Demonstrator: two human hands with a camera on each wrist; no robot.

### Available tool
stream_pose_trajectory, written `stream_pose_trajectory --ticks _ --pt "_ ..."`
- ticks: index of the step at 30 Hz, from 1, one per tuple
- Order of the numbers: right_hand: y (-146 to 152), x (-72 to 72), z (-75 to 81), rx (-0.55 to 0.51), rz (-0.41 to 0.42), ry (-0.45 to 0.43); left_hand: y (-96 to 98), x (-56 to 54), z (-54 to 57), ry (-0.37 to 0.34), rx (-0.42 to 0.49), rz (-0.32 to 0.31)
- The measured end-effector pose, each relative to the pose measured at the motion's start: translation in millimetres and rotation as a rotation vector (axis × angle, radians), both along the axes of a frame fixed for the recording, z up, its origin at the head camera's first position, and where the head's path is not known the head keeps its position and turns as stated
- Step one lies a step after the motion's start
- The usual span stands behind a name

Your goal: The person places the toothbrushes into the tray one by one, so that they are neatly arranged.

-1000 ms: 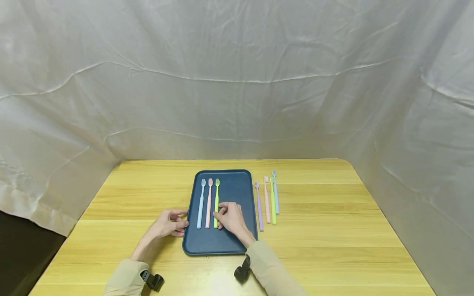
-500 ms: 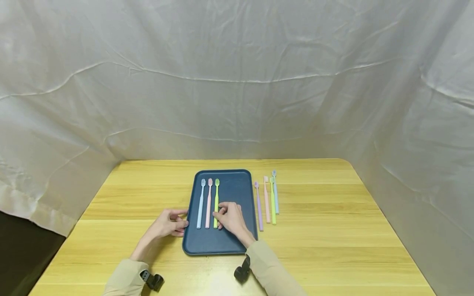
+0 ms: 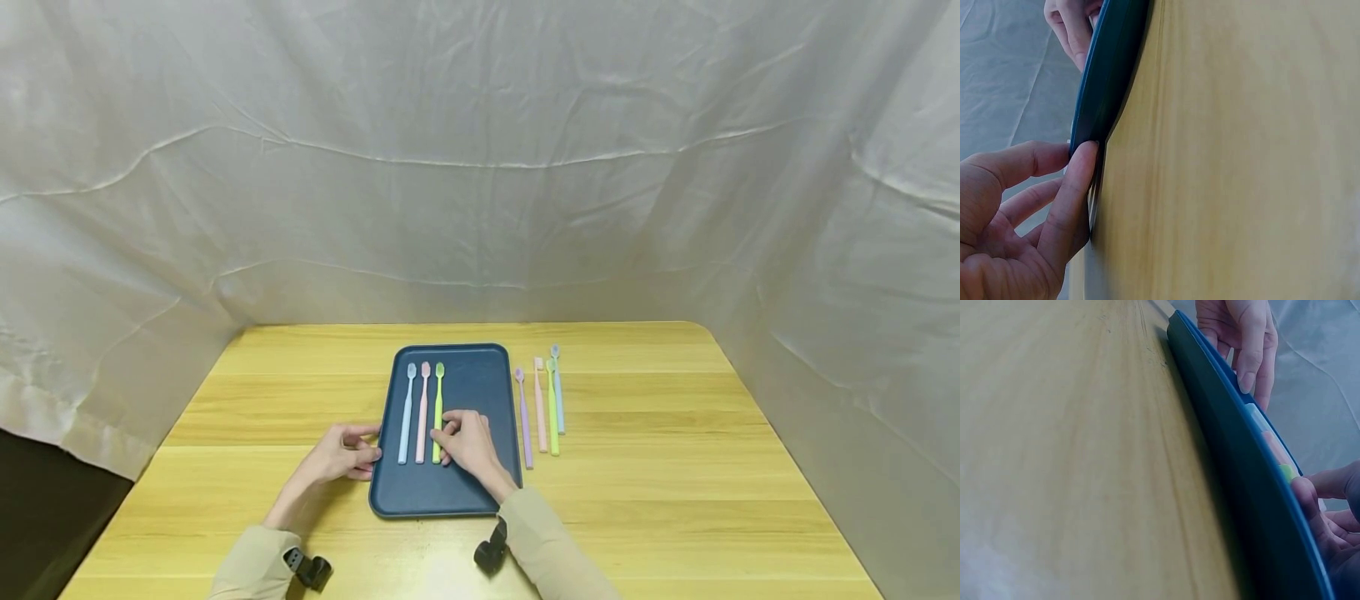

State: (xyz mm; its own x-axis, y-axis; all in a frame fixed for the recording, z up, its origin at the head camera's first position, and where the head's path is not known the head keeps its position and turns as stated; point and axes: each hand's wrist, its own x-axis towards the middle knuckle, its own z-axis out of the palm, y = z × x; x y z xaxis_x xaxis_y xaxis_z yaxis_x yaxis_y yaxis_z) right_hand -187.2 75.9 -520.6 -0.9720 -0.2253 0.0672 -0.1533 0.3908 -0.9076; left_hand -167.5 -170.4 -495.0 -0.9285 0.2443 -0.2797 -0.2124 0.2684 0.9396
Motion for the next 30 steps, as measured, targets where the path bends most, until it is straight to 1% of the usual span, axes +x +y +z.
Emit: stream_pose_trajectory --ticks 5,13,21,30 --pt "0 0.8 0.0 -0.010 -0.007 0.008 -0.4 0.6 0.5 0.003 -0.004 -0.012" --pt "4 1.6 0.9 -0.063 -0.019 0.000 0.1 1.4 1.3 0.005 -0.005 -0.014" --pt "11 5.1 5.7 -0.092 -0.028 -0.004 0.1 2.3 1.9 0.009 -0.004 -0.017" --pt "26 7.0 9.0 -0.119 -0.044 0.038 0.1 1.8 1.3 0.010 -0.009 -0.014"
